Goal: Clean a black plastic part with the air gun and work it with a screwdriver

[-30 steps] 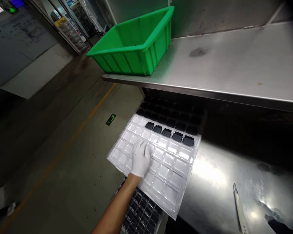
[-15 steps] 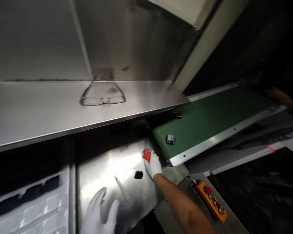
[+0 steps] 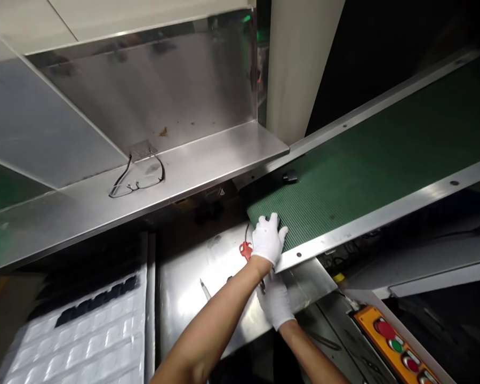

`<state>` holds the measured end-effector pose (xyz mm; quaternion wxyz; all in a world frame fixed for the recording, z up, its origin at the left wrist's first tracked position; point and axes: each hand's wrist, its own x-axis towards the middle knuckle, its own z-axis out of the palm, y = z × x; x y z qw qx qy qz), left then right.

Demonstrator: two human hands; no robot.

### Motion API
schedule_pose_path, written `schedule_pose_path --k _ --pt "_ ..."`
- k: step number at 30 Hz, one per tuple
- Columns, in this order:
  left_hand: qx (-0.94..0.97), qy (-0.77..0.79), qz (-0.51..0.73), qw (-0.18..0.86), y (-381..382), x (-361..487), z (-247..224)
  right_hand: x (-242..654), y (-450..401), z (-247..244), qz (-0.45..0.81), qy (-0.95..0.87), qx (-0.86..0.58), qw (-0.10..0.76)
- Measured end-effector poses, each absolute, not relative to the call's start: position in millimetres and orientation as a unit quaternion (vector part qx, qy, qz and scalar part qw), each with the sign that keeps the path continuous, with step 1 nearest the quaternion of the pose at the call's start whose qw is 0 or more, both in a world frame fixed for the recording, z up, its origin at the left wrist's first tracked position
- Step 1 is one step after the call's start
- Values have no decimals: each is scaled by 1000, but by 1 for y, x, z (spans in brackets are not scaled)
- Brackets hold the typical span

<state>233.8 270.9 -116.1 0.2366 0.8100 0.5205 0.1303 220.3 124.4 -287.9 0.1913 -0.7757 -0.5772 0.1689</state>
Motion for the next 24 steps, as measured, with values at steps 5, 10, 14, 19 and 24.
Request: schedule_pose_path --k 5,10,14,19,24 --pt "808 516 145 245 271 229 -131 229 71 -274 166 -595 -755 219" --pt "801 502 159 283 279 219 -135 232 26 -268 148 -597 -755 227" --pt "830 447 122 310 293 201 -133 231 6 -274 153 -592 -757 231" --pt "871 381 71 302 307 190 -130 202 24 -270 194 -609 -732 235" --pt "884 372 76 275 306 208 -123 169 60 -254 217 -632 -704 241"
